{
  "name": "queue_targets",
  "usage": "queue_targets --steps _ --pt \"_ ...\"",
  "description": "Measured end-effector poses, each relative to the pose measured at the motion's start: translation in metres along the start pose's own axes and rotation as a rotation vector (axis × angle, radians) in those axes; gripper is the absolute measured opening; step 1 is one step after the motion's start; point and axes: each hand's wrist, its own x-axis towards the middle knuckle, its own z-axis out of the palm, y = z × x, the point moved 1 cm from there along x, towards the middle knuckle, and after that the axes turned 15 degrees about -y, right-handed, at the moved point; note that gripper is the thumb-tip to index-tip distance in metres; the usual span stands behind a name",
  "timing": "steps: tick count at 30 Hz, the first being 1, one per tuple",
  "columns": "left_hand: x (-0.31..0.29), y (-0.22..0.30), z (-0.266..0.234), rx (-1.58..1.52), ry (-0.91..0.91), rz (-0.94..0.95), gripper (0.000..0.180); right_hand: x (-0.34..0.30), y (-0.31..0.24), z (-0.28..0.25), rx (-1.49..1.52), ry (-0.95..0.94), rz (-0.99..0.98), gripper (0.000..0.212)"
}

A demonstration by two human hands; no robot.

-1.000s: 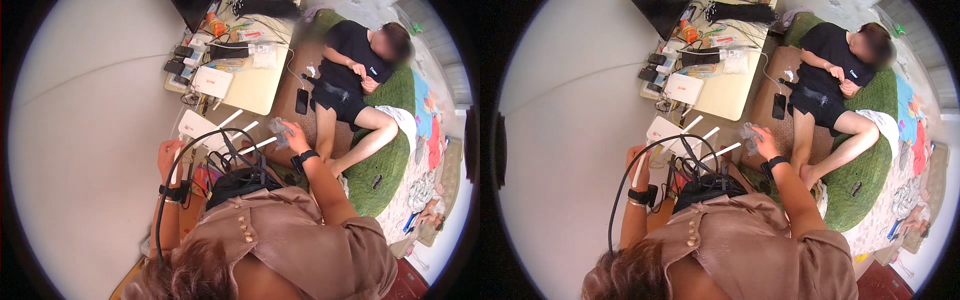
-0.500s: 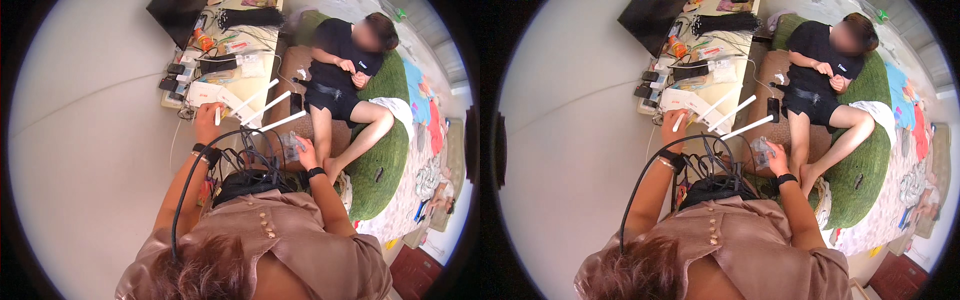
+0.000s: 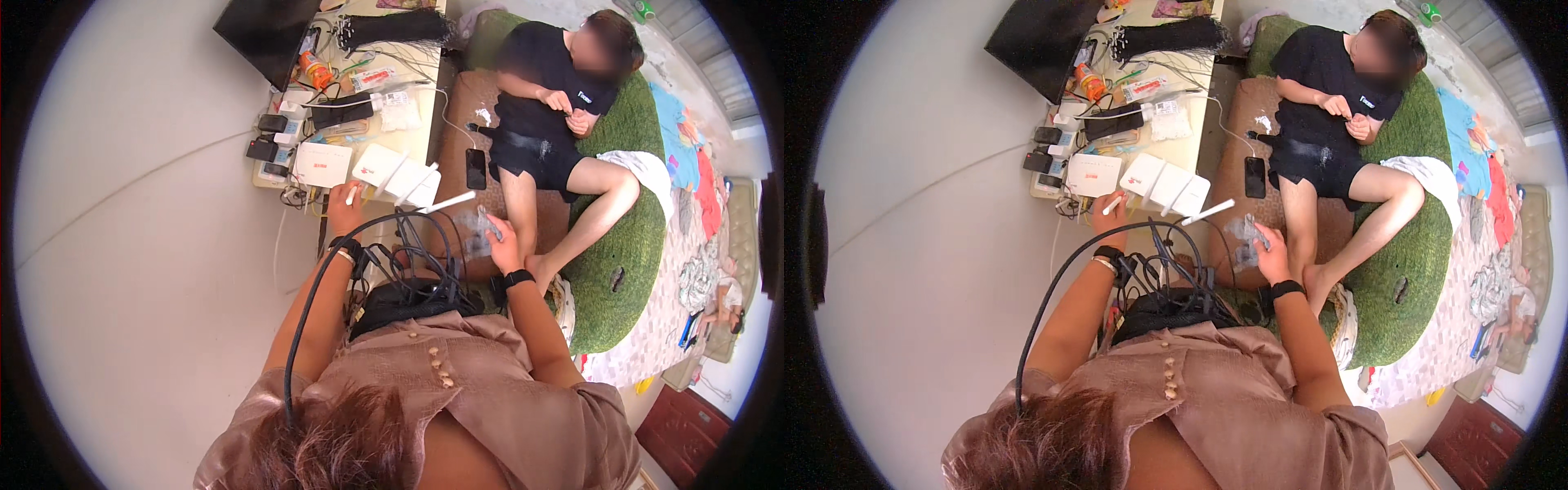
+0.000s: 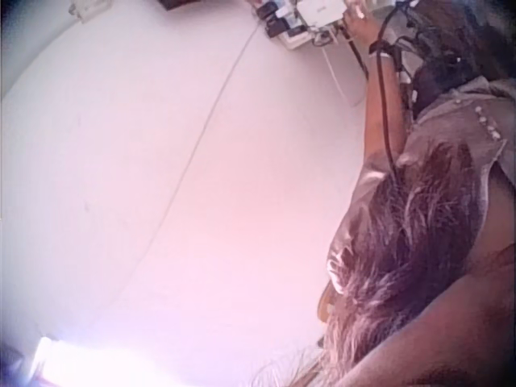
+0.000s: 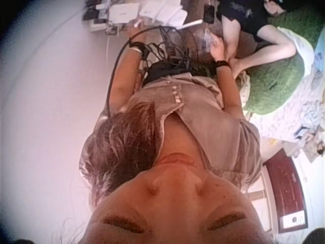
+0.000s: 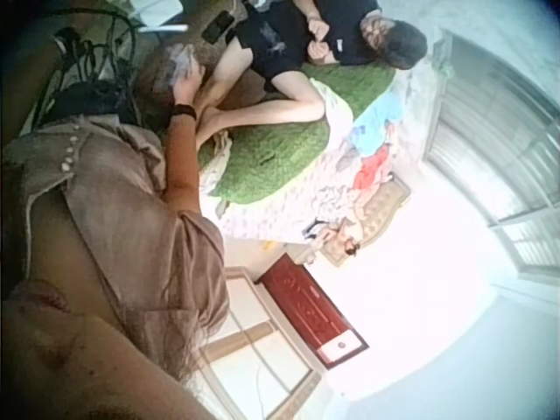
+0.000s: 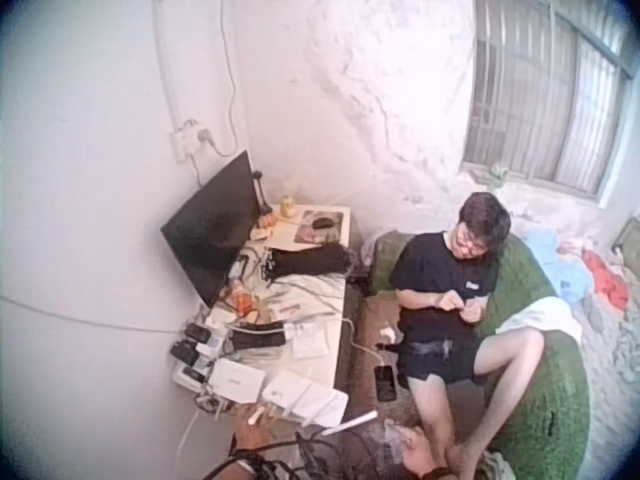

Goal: The person wipes the floor and baseboard with a cloth, rinses and wrings the cloth in a bucket of water, and then wipes a desk, wall, and various items on the desk.

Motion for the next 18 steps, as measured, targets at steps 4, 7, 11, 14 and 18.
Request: queue_targets --steps 4,7,11,14,18 --pt "-0.008 0.004 0.003 0.133 -0.111 -0.097 0.015 0.015 -0.029 -0.03 0.058 0.075 -0.082 0.039" --pt "-0.008 0.002 0.003 0.2 -0.118 -0.085 0.016 0.031 -0.069 -0.058 0.118 0.121 -0.117 0.039" --pt "-0.007 -0.001 0.008 0.328 -0.173 -0.002 0.017 0.04 -0.118 -0.103 0.01 0.194 -0.31 0.039" --pt "-0.005 -0.025 0.006 0.298 -0.21 -0.087 0.018 0.036 -0.194 -0.128 0.252 0.157 -0.254 0.04" --pt "0.002 -0.013 0.009 0.284 -0.27 -0.077 0.02 0.012 -0.26 -0.169 0.442 0.195 -0.304 0.042"
